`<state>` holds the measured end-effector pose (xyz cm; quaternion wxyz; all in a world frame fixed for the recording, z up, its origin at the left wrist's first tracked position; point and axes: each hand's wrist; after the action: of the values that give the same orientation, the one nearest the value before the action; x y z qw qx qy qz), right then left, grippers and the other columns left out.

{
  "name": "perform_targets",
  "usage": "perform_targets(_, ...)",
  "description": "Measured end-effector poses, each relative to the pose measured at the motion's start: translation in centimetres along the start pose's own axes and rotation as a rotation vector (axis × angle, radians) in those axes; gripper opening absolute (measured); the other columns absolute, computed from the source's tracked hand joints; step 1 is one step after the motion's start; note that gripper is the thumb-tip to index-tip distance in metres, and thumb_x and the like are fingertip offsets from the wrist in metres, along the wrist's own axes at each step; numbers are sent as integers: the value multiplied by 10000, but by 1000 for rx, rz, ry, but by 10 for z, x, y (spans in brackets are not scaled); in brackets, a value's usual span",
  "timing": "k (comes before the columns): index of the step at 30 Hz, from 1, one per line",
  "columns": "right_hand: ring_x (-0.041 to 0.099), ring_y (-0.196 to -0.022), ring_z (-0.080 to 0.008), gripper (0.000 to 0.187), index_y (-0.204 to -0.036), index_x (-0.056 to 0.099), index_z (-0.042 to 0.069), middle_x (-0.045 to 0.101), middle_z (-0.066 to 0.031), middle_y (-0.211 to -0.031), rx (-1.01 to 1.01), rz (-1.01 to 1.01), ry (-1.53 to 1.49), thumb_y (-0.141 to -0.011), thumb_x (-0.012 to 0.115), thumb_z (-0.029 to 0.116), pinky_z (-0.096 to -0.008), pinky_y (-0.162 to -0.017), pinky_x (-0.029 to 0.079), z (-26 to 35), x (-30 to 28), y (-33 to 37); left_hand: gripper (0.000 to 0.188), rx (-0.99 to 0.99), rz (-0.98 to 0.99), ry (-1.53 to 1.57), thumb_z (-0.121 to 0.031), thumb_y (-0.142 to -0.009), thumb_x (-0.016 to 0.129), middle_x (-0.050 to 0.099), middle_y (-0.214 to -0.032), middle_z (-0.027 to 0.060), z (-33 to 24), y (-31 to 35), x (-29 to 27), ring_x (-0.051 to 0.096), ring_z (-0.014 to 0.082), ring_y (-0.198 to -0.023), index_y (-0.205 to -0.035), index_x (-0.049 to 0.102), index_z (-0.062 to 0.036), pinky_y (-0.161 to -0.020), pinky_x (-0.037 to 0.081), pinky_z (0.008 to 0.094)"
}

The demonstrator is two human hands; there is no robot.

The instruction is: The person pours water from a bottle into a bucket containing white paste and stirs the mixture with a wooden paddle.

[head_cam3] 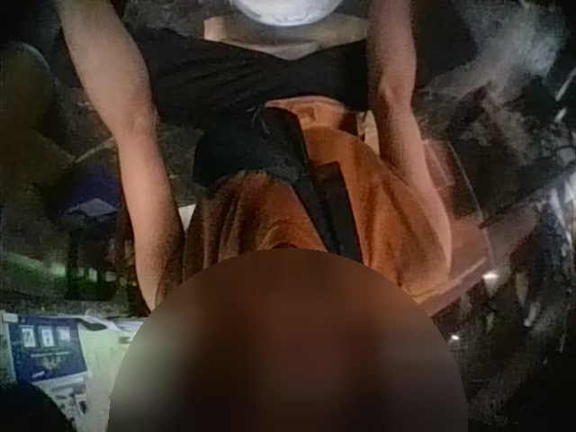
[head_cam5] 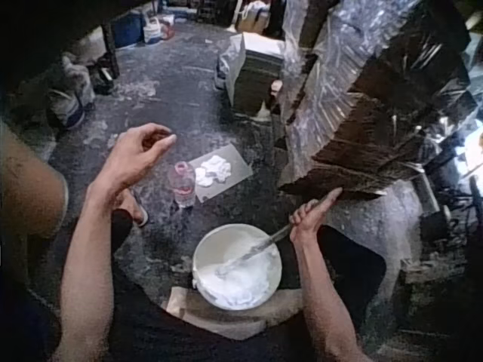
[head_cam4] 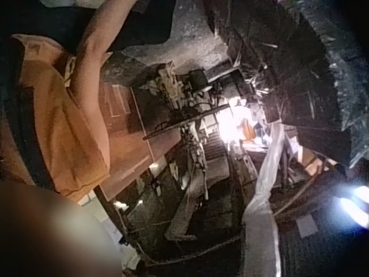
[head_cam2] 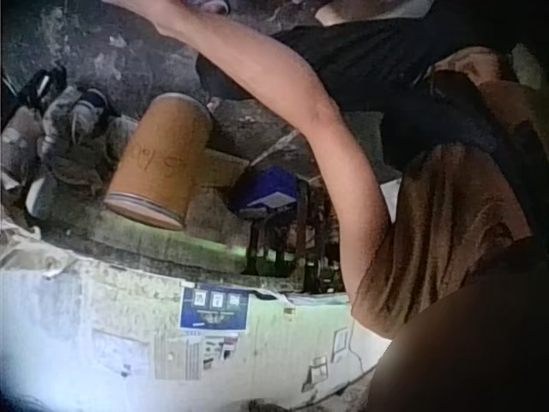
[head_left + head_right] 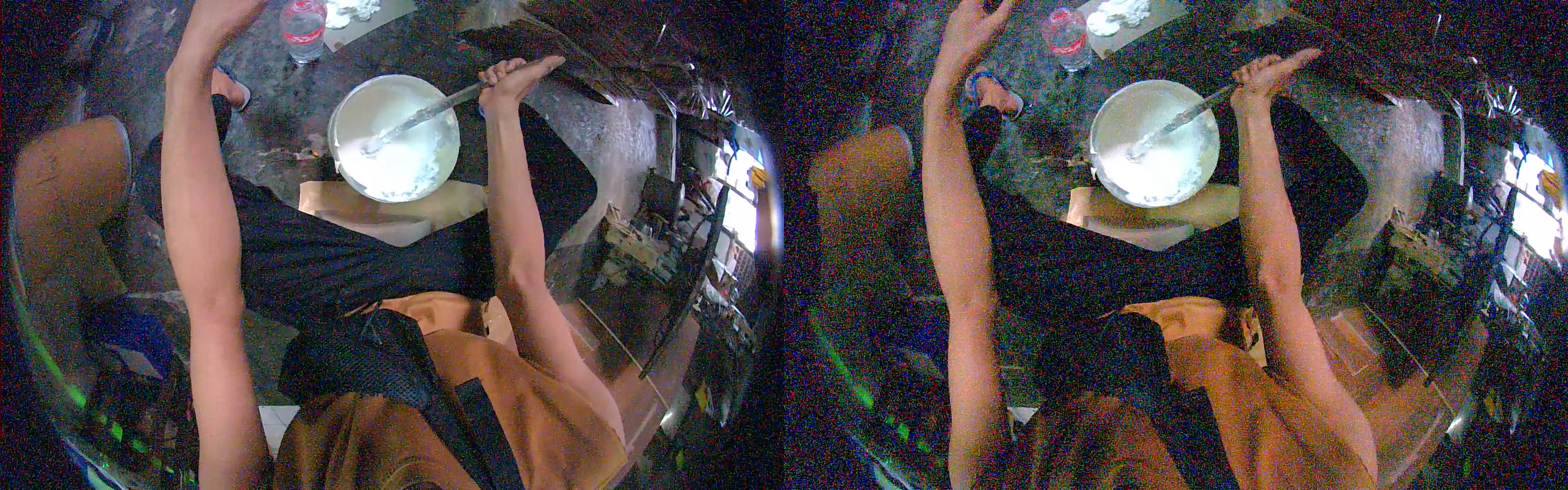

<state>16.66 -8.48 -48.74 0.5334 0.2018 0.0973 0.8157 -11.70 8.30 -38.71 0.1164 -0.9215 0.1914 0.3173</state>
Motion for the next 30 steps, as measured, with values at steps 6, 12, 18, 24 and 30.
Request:
perform_targets(6, 206, -353, -149, 753, -521, 261, 155, 256, -3, -427, 9, -32, 45, -693, 266, 888, -290, -384, 207, -8, -15, 1, 316, -9, 8, 4, -252, -883, 600, 668, -948, 143, -5, 0, 3, 635, 202, -866, -1051, 623, 14, -765, 499, 318)
perform_targets(12, 219, -369, -147, 756, -542, 279, 155, 258, -12, -435, 73, 15, 4, -688, 249, 896, -286, -411, 225, 32, -2, 9, 317, -30, 6, 17, -255, -885, 599, 667, -954, 142, -10, 6, 0, 634, 206, -875, -1053, 623, 13, -772, 499, 319)
perform_targets(18, 222, -363, -149, 765, -540, 277, 157, 242, -6, -430, -75, 128, -37, -665, 255, 911, -288, -406, 221, 26, 0, 6, 317, -47, 16, -2, -254, -885, 599, 666, -961, 141, -2, 2, 2, 633, 210, -885, -1056, 623, 12, -781, 500, 319)
perform_targets(24, 217, -330, -135, 773, -510, 262, 147, 237, -1, -406, -91, 200, -25, -671, 269, 903, -276, -362, 184, -27, -18, 13, 315, 27, 18, 31, -252, -883, 602, 668, -950, 144, -11, 7, 0, 637, 210, -880, -1050, 623, 14, -776, 502, 319)
perform_targets(30, 204, -336, -132, 765, -527, 285, 149, 263, -1, -417, 12, 98, -4, -674, 277, 899, -269, -359, 180, -33, -19, 17, 315, 54, 4, 28, -251, -884, 601, 668, -944, 144, 6, -1, 3, 635, 211, -874, -1048, 624, 16, -772, 501, 320)
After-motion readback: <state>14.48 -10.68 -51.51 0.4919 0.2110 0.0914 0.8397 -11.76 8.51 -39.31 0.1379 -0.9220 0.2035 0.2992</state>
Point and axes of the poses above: each hand's wrist, its own y-axis away from the middle knuckle, its own x-axis out of the palm, z = x × y
